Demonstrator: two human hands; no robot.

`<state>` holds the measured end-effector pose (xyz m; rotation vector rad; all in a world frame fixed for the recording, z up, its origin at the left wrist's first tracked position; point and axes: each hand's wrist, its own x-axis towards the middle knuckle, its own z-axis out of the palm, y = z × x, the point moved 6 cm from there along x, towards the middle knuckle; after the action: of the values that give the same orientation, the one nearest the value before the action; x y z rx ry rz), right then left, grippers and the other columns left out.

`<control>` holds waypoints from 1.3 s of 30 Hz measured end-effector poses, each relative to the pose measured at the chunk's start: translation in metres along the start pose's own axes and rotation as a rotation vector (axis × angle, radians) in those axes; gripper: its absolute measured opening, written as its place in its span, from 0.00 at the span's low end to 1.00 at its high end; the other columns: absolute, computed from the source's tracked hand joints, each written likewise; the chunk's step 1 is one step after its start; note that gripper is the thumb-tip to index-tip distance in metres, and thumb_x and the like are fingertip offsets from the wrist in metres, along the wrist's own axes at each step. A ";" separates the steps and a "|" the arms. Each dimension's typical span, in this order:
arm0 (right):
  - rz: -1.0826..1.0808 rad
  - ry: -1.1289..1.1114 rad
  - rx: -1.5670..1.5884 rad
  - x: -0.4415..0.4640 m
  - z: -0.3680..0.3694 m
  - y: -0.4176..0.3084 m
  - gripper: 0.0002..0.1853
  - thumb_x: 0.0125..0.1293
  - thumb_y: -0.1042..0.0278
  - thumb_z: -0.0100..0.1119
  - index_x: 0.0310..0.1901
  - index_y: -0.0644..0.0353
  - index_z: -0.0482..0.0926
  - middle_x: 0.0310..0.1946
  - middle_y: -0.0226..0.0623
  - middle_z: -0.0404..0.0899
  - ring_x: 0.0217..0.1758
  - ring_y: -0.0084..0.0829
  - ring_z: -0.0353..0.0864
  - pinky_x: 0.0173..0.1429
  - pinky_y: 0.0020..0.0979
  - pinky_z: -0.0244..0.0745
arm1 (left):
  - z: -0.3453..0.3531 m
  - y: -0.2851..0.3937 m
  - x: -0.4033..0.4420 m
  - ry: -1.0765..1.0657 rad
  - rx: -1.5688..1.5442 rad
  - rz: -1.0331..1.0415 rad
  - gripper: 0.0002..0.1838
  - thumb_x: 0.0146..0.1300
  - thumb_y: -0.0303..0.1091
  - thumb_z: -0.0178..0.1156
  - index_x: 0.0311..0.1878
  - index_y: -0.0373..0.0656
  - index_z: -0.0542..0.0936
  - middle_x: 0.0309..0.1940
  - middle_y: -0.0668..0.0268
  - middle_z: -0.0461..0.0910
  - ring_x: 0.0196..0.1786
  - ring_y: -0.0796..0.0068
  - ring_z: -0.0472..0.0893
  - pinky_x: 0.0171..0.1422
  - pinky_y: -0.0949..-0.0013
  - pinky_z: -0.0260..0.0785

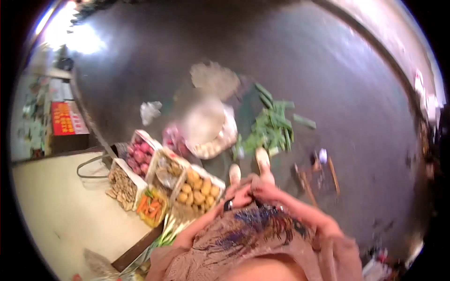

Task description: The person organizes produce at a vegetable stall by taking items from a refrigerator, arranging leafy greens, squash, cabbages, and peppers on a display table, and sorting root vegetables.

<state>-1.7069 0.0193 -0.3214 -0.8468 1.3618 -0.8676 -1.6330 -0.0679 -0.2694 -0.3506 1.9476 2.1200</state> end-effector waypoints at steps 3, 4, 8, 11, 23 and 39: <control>0.022 -0.156 0.019 -0.018 -0.022 0.010 0.12 0.66 0.60 0.59 0.45 0.58 0.81 0.31 0.36 0.78 0.37 0.31 0.77 0.42 0.33 0.74 | 0.034 -0.071 -0.007 -0.006 -0.049 -0.268 0.25 0.54 0.22 0.50 0.59 0.41 0.73 0.49 0.57 0.81 0.53 0.63 0.79 0.59 0.65 0.70; 0.169 -0.200 0.044 -0.019 -0.036 0.019 0.13 0.66 0.59 0.60 0.44 0.59 0.81 0.29 0.36 0.78 0.36 0.29 0.77 0.41 0.33 0.74 | 0.041 -0.078 -0.008 -0.085 0.107 -0.316 0.20 0.55 0.26 0.51 0.53 0.41 0.77 0.46 0.54 0.82 0.51 0.57 0.80 0.57 0.62 0.72; 0.288 0.033 -0.057 -0.007 -0.097 0.112 0.14 0.64 0.61 0.60 0.44 0.64 0.79 0.33 0.38 0.82 0.35 0.27 0.78 0.41 0.34 0.75 | 0.054 -0.131 -0.032 0.076 0.197 -0.412 0.22 0.51 0.25 0.51 0.51 0.42 0.80 0.47 0.53 0.82 0.50 0.52 0.80 0.56 0.57 0.72; 0.356 0.215 -0.404 -0.020 -0.141 0.249 0.33 0.47 0.58 0.69 0.57 0.61 0.74 0.52 0.50 0.78 0.56 0.50 0.77 0.58 0.42 0.73 | 0.039 -0.140 -0.025 -0.041 0.502 -0.625 0.22 0.52 0.26 0.51 0.52 0.47 0.81 0.47 0.54 0.82 0.52 0.52 0.80 0.52 0.56 0.73; 0.729 -0.128 -0.652 -0.062 -0.145 0.417 0.42 0.62 0.48 0.58 0.75 0.44 0.51 0.58 0.53 0.74 0.63 0.53 0.72 0.63 0.53 0.67 | 0.024 -0.194 -0.025 -0.009 0.849 -0.586 0.14 0.56 0.36 0.58 0.47 0.48 0.79 0.52 0.63 0.71 0.61 0.62 0.65 0.59 0.51 0.56; 0.673 -0.230 -1.164 -0.040 -0.130 0.454 0.08 0.57 0.71 0.55 0.34 0.60 0.84 0.37 0.47 0.83 0.48 0.48 0.79 0.57 0.43 0.72 | 0.008 -0.211 -0.068 0.162 0.773 -0.543 0.13 0.53 0.38 0.58 0.42 0.49 0.79 0.49 0.67 0.73 0.58 0.65 0.69 0.60 0.50 0.56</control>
<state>-1.8253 0.2573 -0.7142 -1.1603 1.7487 0.6281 -1.4982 -0.0433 -0.4438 -0.7798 2.2406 0.9484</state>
